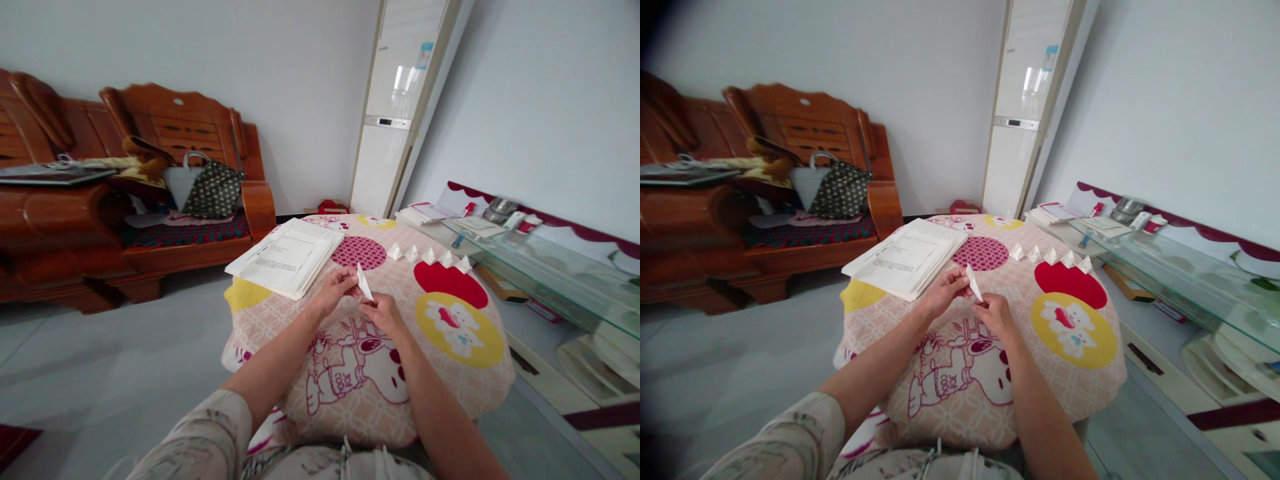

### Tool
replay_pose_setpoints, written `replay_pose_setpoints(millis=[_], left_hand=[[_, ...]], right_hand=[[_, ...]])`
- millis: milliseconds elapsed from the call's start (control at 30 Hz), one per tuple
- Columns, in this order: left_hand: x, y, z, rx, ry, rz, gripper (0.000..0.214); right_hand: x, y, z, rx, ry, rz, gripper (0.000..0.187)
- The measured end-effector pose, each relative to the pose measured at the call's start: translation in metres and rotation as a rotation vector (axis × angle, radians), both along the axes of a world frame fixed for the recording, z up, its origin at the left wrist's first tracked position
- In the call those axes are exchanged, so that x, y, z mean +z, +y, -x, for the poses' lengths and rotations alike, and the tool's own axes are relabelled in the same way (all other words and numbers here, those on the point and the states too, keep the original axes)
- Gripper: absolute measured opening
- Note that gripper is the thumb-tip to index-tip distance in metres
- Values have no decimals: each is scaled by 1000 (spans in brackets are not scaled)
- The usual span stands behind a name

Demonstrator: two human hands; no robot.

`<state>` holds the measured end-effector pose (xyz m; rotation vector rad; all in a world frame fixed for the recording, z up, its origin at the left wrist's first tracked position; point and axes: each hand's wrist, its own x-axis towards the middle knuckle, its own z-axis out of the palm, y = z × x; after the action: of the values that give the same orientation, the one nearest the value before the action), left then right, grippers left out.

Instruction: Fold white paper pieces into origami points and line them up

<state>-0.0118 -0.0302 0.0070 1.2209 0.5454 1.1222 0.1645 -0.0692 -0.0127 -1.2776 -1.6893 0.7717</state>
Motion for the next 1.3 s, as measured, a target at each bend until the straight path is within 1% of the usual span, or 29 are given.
replay_pose_setpoints(millis=[33, 100, 167, 200, 267, 333, 433, 500, 633, 733, 833, 933, 1000, 1167, 1300], left_hand=[[0, 1, 2, 27, -8, -19, 43], [0, 4, 7, 74, 15, -85, 39], [0, 7, 10, 83, 102, -167, 36], [0, 8, 11, 73, 157, -204, 35], [-1, 9, 11, 33, 258, -264, 33], [-2, 9, 8, -10, 333, -314, 31], [-3, 9, 6, -44, 412, -364, 27], [-4, 9, 5, -44, 431, -359, 22], [-5, 9, 6, -43, 426, -313, 14], [-5, 8, 6, -75, 429, -278, 12], [-4, 7, 6, -118, 408, -247, 13], [-5, 6, 6, -157, 371, -239, 18], [-6, 5, 5, -178, 367, -254, 26], [-5, 2, 0, -237, 353, -238, 44], [0, -3, -2, -267, 337, -204, 50]], right_hand=[[0, 1, -3, -12, 35, 20, 15], [1, 3, -8, -78, 136, 44, 23], [5, 3, -13, -137, 236, -2, 33], [8, 3, -14, -138, 271, -33, 38], [14, 1, -13, -91, 295, -67, 46], [19, -1, -10, -24, 282, -79, 47], [20, -4, -6, 44, 252, -106, 31], [19, -6, -6, 41, 249, -88, 21], [22, -11, -9, 34, 263, -9, 14], [27, -14, -10, 93, 271, 31, 9], [28, -15, -10, 145, 328, 79, 7], [27, -14, -10, 146, 415, 111, 8], [26, -13, -11, 129, 447, 113, 8], [27, -12, -10, 156, 464, 103, 9], [28, -12, -11, 165, 473, 113, 11]])
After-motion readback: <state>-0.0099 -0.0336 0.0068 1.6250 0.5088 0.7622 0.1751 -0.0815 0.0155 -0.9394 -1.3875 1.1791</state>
